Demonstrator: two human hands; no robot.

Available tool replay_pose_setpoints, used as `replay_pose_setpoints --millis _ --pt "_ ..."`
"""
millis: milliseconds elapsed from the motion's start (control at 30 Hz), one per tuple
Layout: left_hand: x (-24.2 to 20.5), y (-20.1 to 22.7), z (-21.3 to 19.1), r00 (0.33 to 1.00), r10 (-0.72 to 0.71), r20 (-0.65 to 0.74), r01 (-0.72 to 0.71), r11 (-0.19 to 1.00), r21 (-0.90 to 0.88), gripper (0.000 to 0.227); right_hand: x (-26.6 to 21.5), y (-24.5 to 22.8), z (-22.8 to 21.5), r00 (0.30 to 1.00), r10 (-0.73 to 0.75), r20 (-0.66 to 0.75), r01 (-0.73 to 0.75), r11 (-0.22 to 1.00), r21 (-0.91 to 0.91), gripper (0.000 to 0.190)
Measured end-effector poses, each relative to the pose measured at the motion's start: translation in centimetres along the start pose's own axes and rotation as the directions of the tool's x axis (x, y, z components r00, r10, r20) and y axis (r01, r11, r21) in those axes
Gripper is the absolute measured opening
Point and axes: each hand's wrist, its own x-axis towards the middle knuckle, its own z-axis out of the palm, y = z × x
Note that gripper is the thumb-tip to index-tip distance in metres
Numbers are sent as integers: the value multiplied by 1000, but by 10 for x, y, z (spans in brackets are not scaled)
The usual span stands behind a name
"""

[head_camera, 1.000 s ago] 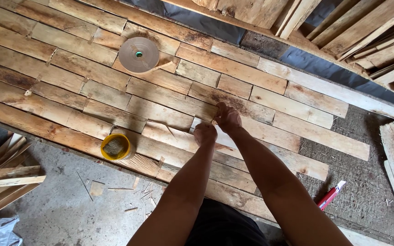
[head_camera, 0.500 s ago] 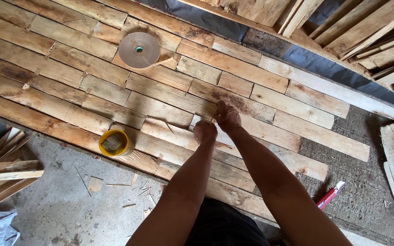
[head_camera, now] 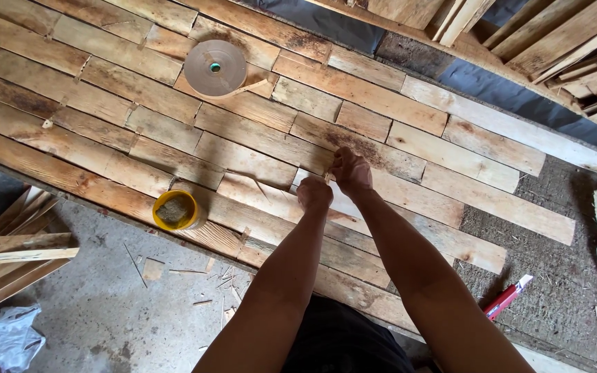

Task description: Trimming the edges of thin wood slats with a utility knife and arranging them on a panel.

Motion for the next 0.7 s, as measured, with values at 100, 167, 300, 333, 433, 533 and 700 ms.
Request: replay_pose_setpoints --millis 100,167,300,333,433,533,700 --pt "-14 3 -16 999 -17 -30 11 982 -189 28 3 2 -1 996 -87 18 88 993 -79 37" --pt "-19 7 -23 999 -31 -9 29 985 -170 31 1 -3 -3 997 -70 22 72 992 -107 38" --pt "-18 9 -21 999 -45 -28 40 983 -177 31 2 -8 -5 997 -41 58 48 991 -128 38" --pt "-19 9 -22 999 -47 -28 41 983 -177 31 3 -5 -3 997 -41 59 49 991 -128 38" --pt "-21 12 -23 996 -82 -21 77 980 -184 33 7 -2 -1 994 -81 70 90 986 -139 41" --pt "-23 11 -22 985 -153 -74 126 950 -287 37 10 -10 -4 995 13 96 9 973 -230 42" --pt "-18 11 -20 988 -150 -38 137 961 -239 35 13 -28 -17 924 375 78 -355 914 -197 46"
